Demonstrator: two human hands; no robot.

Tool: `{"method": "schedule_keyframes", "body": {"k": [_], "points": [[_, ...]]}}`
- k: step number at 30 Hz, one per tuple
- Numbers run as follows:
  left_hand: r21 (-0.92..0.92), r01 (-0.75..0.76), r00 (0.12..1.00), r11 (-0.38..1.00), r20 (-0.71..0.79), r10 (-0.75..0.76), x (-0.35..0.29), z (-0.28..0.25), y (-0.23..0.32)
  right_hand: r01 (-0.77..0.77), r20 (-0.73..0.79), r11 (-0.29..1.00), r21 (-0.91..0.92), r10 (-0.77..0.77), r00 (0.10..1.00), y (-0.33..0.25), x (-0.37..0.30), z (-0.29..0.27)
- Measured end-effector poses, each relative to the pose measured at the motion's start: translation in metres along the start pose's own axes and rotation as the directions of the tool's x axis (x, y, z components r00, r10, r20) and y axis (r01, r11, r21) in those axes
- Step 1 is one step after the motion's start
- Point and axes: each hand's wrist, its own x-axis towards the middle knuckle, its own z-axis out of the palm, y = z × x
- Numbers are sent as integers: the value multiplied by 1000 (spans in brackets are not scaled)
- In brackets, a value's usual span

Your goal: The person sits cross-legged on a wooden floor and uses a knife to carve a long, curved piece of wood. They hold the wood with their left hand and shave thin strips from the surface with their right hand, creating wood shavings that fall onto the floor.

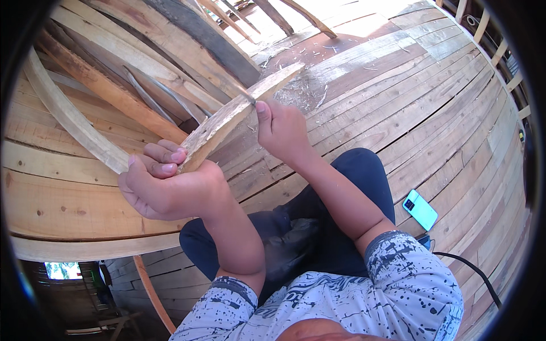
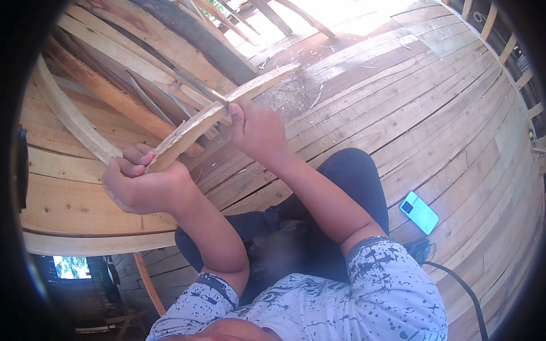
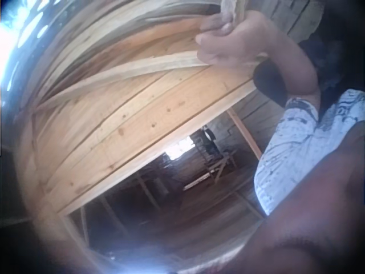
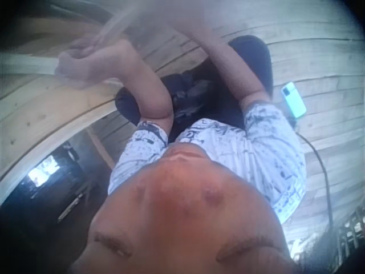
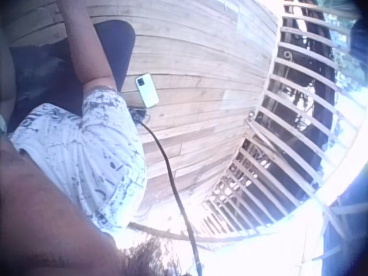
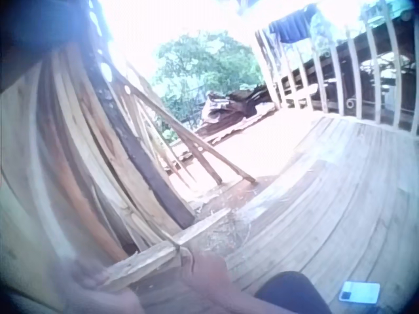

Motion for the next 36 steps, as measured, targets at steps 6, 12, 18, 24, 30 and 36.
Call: {"method": "schedule_keyframes", "body": {"k": [6,12,18,24,30,36], "points": [[82,-90,996,993,35,88,-1,6,-5,11,51,991,133,-18,999,3,12,-13],[92,42,998,995,36,-45,-22,20,-27,19,-62,971,238,-5,998,19,17,-1],[-41,25,982,999,187,-17,-44,-2,-51,-81,-125,960,268,118,985,70,22,21],[-210,41,889,977,453,60,-29,-63,-69,-774,656,233,589,420,627,65,31,-1],[-103,7,684,995,726,70,7,-116,-84,-791,714,148,594,356,603,72,17,35],[489,271,326,829,764,-557,49,-158,-79,-806,697,265,529,405,591,75,2,61]]}}
